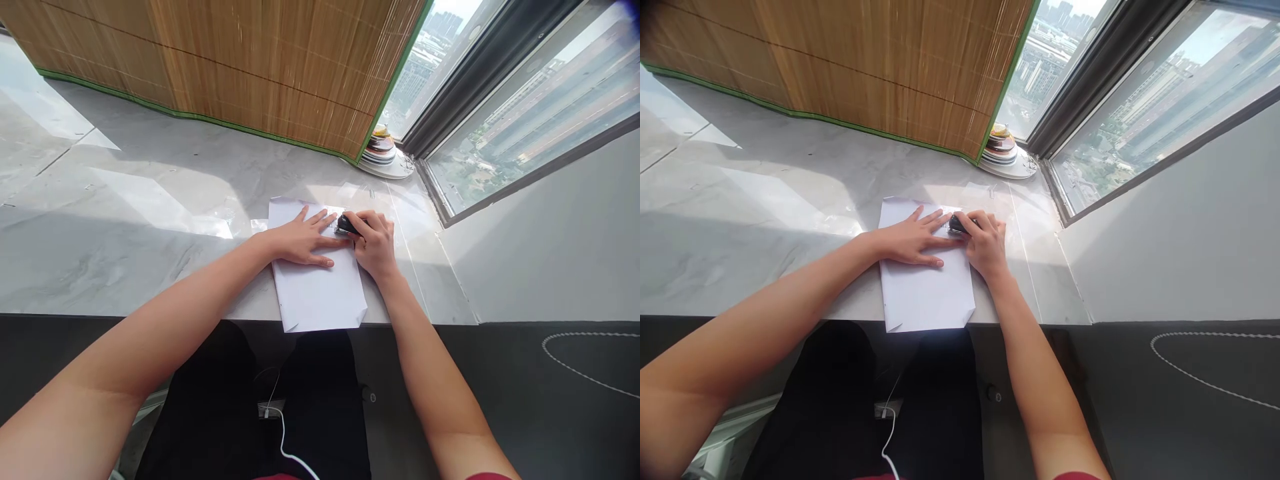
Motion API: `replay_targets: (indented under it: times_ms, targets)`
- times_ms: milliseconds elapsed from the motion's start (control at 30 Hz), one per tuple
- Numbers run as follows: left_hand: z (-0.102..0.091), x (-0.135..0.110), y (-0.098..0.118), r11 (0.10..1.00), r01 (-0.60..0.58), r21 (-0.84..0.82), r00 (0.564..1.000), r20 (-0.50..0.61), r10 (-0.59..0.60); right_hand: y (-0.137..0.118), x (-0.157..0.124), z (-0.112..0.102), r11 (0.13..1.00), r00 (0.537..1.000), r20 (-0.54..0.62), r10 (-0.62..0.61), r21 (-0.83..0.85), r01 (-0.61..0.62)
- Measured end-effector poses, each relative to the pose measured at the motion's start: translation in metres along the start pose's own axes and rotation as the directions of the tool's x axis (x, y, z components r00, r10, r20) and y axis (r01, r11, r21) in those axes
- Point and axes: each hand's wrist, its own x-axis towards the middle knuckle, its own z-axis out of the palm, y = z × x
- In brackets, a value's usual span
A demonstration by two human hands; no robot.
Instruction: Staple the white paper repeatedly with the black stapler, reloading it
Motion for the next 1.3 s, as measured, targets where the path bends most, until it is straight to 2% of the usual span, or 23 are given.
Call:
replay_targets:
  times_ms: [133, 300, 367, 433, 467, 500, 533, 567, 600, 633, 700, 733, 833, 900, 967, 1033, 1100, 1167, 1233, 1300]
  targets:
    - [-0.005, -0.002, 0.001, 1.000, -0.006, 0.020, 0.999, 0.035, 0.005, 0.019, 0.002, 0.002, 0.985, 0.978, -0.119, 0.172, 0.033, -0.169]
    - [-0.009, -0.003, 0.002, 1.000, -0.007, 0.002, 0.998, 0.063, 0.007, 0.042, 0.004, 0.011, 0.934, 0.907, -0.225, 0.355, 0.065, -0.350]
    - [-0.011, -0.002, -0.001, 0.999, -0.026, -0.035, 1.000, 0.007, 0.026, 0.045, 0.004, 0.011, 0.899, 0.870, -0.229, 0.437, 0.086, -0.429]
    - [-0.014, -0.001, -0.007, 0.988, -0.065, -0.137, 0.984, -0.173, 0.041, 0.042, 0.005, 0.007, 0.862, 0.833, -0.221, 0.507, 0.103, -0.496]
    - [-0.017, -0.001, -0.012, 0.972, -0.083, -0.220, 0.951, -0.309, 0.012, 0.038, 0.005, 0.004, 0.848, 0.815, -0.235, 0.529, 0.108, -0.519]
    - [-0.020, -0.002, -0.017, 0.941, -0.099, -0.325, 0.892, -0.447, -0.061, 0.031, 0.006, 0.001, 0.838, 0.797, -0.263, 0.543, 0.113, -0.534]
    - [-0.023, -0.004, -0.024, 0.888, -0.111, -0.445, 0.811, -0.557, -0.178, 0.022, 0.006, -0.003, 0.833, 0.783, -0.290, 0.550, 0.122, -0.540]
    - [-0.027, -0.007, -0.030, 0.813, -0.129, -0.568, 0.724, -0.614, -0.314, 0.011, 0.006, -0.007, 0.832, 0.777, -0.301, 0.552, 0.139, -0.537]
    - [-0.031, -0.011, -0.037, 0.721, -0.157, -0.675, 0.661, -0.614, -0.431, -0.003, 0.005, -0.009, 0.834, 0.784, -0.286, 0.551, 0.164, -0.526]
    - [-0.035, -0.016, -0.043, 0.626, -0.198, -0.754, 0.616, -0.593, -0.519, -0.019, 0.004, -0.009, 0.837, 0.802, -0.244, 0.546, 0.195, -0.511]
    - [-0.041, -0.025, -0.053, 0.473, -0.282, -0.835, 0.564, -0.543, -0.623, -0.053, 0.001, -0.003, 0.840, 0.849, -0.115, 0.516, 0.260, -0.476]
    - [-0.042, -0.029, -0.056, 0.426, -0.321, -0.846, 0.540, -0.533, -0.651, -0.070, 0.000, 0.003, 0.839, 0.864, -0.056, 0.500, 0.276, -0.468]
    - [-0.042, -0.038, -0.060, 0.382, -0.405, -0.831, 0.464, -0.547, -0.697, -0.108, 0.000, 0.024, 0.844, 0.877, 0.040, 0.479, 0.254, -0.472]
    - [-0.040, -0.040, -0.061, 0.394, -0.409, -0.823, 0.419, -0.554, -0.720, -0.116, 0.002, 0.032, 0.854, 0.892, 0.070, 0.447, 0.265, -0.449]
    - [-0.038, -0.040, -0.063, 0.412, -0.376, -0.830, 0.383, -0.544, -0.746, -0.109, 0.003, 0.030, 0.855, 0.914, 0.095, 0.395, 0.327, -0.404]
    - [-0.037, -0.039, -0.066, 0.412, -0.344, -0.844, 0.351, -0.522, -0.778, -0.089, -0.001, 0.018, 0.839, 0.914, 0.100, 0.392, 0.368, -0.400]
    - [-0.037, -0.037, -0.068, 0.400, -0.334, -0.854, 0.324, -0.502, -0.802, -0.060, -0.011, 0.003, 0.821, 0.867, 0.081, 0.492, 0.289, -0.493]
    - [-0.037, -0.035, -0.068, 0.406, -0.310, -0.860, 0.309, -0.495, -0.812, -0.031, -0.024, -0.012, 0.785, 0.790, 0.063, 0.610, 0.092, -0.613]
    - [-0.037, -0.035, -0.066, 0.451, -0.218, -0.865, 0.298, -0.499, -0.814, -0.010, -0.035, -0.022, 0.755, 0.752, 0.061, 0.656, -0.042, -0.655]
    - [-0.037, -0.040, -0.061, 0.549, -0.010, -0.835, 0.306, -0.526, -0.794, -0.004, -0.041, -0.026, 0.769, 0.766, 0.059, 0.640, -0.045, -0.638]
